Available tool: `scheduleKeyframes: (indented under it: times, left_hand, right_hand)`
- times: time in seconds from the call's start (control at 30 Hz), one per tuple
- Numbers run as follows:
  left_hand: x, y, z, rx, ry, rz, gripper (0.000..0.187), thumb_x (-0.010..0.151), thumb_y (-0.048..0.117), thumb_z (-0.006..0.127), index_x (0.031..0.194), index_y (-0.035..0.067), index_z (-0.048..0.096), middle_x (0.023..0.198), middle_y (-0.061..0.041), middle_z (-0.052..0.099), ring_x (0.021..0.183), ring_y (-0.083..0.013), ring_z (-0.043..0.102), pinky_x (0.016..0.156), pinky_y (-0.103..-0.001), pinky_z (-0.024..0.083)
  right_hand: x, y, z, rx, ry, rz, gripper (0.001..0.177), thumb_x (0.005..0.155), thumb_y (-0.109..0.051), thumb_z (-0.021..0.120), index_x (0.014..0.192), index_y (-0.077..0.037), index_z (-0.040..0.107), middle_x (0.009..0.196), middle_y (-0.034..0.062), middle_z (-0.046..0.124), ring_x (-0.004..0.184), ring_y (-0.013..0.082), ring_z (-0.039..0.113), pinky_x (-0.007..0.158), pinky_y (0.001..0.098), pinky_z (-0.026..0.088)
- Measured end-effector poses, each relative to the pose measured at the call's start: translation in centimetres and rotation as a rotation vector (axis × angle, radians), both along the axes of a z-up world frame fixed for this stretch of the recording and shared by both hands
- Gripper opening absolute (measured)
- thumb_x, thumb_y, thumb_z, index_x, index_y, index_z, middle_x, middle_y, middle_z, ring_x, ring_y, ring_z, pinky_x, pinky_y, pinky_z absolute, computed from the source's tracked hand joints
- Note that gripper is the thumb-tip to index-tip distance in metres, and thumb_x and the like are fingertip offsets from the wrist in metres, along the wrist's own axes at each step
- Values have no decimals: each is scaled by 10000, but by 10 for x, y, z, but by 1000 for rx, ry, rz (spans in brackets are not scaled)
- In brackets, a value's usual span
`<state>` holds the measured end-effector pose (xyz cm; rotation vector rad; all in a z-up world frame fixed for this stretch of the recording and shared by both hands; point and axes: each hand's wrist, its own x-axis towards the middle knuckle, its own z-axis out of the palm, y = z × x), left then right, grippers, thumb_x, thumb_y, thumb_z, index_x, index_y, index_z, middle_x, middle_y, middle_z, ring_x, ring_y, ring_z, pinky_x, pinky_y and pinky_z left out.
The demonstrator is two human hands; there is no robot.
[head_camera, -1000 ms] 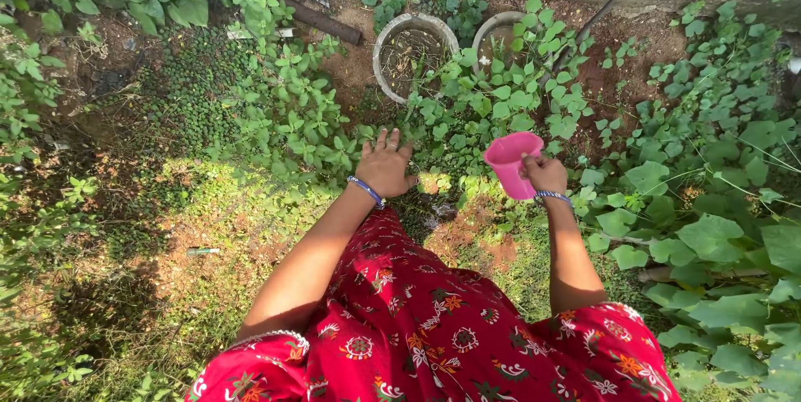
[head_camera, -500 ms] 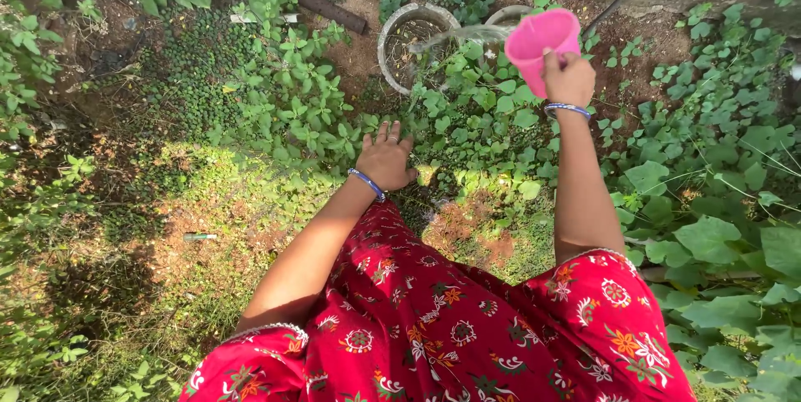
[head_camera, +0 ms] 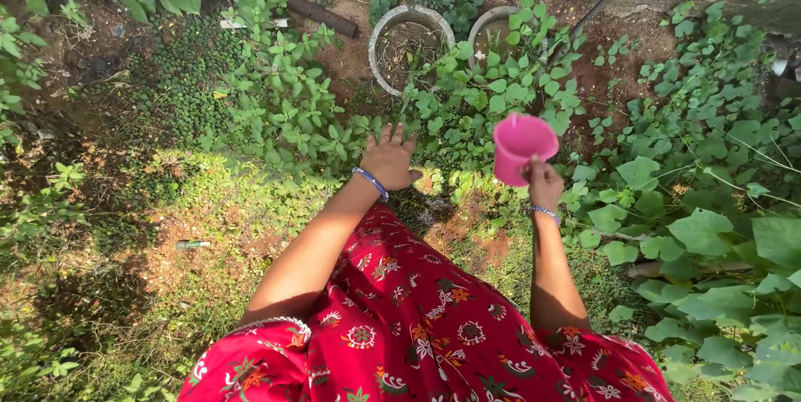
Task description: Watering several potted and ground-planted greenery using a small pink mug and a bucket of water in an outdoor garden area.
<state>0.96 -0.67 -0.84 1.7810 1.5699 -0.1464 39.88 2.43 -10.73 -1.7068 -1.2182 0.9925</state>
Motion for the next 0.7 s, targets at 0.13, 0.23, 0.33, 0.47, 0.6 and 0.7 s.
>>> scheduleKeyframes:
  times: [0.13,0.23,0.33,0.47,0.6,0.7]
  left_hand:
    - [0,-6,-2,2,14,0,857,864,508,717,1555,132,377,1674,-220,177,1554,-413,152,1215,-623,175]
    - [-3,-13,-10,16,14,21,881,854,501,725,1566,127,365,1667,-227,190,1548,-420,159,1212,-624,179]
    - [-2,-16,-11,21,20,39,887,844,494,731,1564,133,361,1662,-224,198,1548,-417,156,1211,-619,179]
    - [0,-19,1,11,44,47,876,844,497,727,1557,140,363,1665,-215,192,1554,-411,150,1210,-620,182]
    - [2,-24,-1,9,48,25,884,859,510,718,1560,112,355,1663,-230,183,1543,-433,153,1205,-625,183]
    - [4,-32,-2,26,45,9,870,869,518,709,1553,102,368,1662,-237,185,1536,-446,164,1204,-631,184]
  right_hand:
    - [15,-15,-34,-164,-372,173,403,1000,-434,652,812,-100,779,770,76,773,716,179,742,737,357,580]
    - [-5,3,-19,-247,-664,346,441,980,-494,626,867,-102,795,821,136,759,780,303,742,758,444,577]
    - [-53,52,8,-384,-957,503,459,952,-548,583,967,-136,783,903,196,746,828,384,733,765,494,577]
    - [-77,123,5,-120,-1079,516,459,929,-540,595,929,-128,797,917,220,736,849,407,714,787,509,560]
    - [-84,158,35,57,-921,342,452,999,-486,626,943,-63,775,891,225,739,814,396,719,763,496,562]
    - [-56,169,8,145,-374,273,387,1038,-390,668,936,-25,743,878,174,749,795,297,739,748,398,586]
